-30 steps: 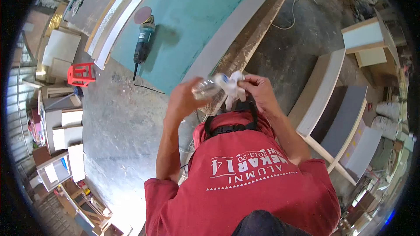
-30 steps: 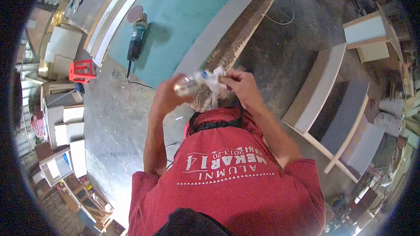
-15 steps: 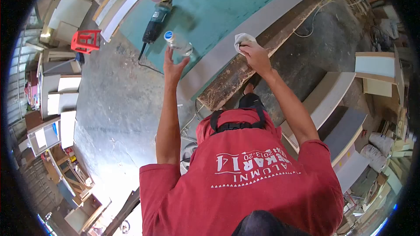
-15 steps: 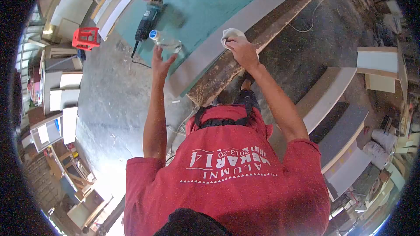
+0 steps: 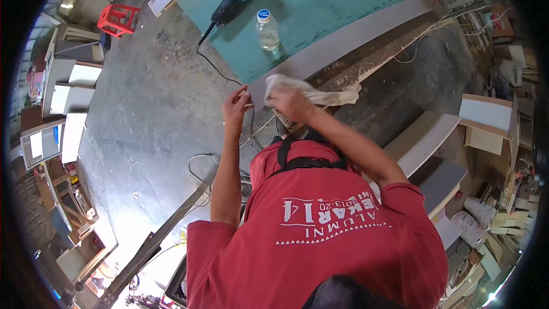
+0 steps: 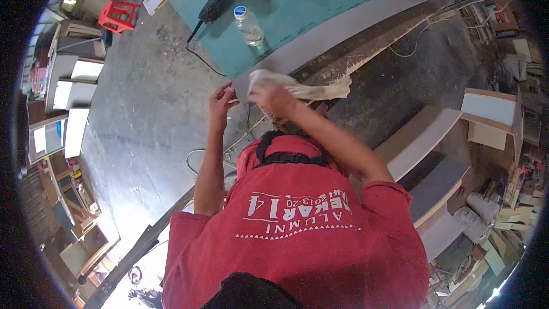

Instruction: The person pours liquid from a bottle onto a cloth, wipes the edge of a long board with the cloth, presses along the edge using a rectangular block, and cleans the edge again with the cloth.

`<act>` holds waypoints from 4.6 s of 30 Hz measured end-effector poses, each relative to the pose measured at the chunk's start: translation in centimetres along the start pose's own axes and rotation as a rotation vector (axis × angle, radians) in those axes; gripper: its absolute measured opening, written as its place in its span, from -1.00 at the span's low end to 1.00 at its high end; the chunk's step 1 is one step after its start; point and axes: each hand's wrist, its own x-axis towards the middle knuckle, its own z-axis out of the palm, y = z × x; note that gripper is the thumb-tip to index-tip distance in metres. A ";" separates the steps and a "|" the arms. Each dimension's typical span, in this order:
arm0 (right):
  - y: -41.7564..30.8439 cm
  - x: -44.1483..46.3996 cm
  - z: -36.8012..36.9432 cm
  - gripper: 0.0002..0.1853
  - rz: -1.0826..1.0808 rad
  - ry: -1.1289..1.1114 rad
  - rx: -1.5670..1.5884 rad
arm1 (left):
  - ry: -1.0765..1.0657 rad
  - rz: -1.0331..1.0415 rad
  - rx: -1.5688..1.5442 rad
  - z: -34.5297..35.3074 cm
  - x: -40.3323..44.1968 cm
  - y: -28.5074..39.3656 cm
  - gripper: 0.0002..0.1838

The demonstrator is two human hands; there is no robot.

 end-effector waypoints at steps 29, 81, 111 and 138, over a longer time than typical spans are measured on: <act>12.0 -4.2 -15.9 -0.90 0.282 0.131 -0.266 | 0.086 -0.173 0.204 0.1 -4.4 0.3 -0.63; 12.5 -19.6 -32.6 -0.88 0.986 1.286 1.473 | 0.366 0.624 0.661 15.4 15.5 9.0 -0.20; 11.4 -15.3 -26.8 -0.69 1.033 0.919 1.640 | -0.722 0.429 1.400 38.8 2.3 19.4 -0.35; 10.8 -16.8 -26.6 -0.81 1.192 0.693 0.999 | 0.068 0.587 0.551 25.4 10.4 7.8 0.03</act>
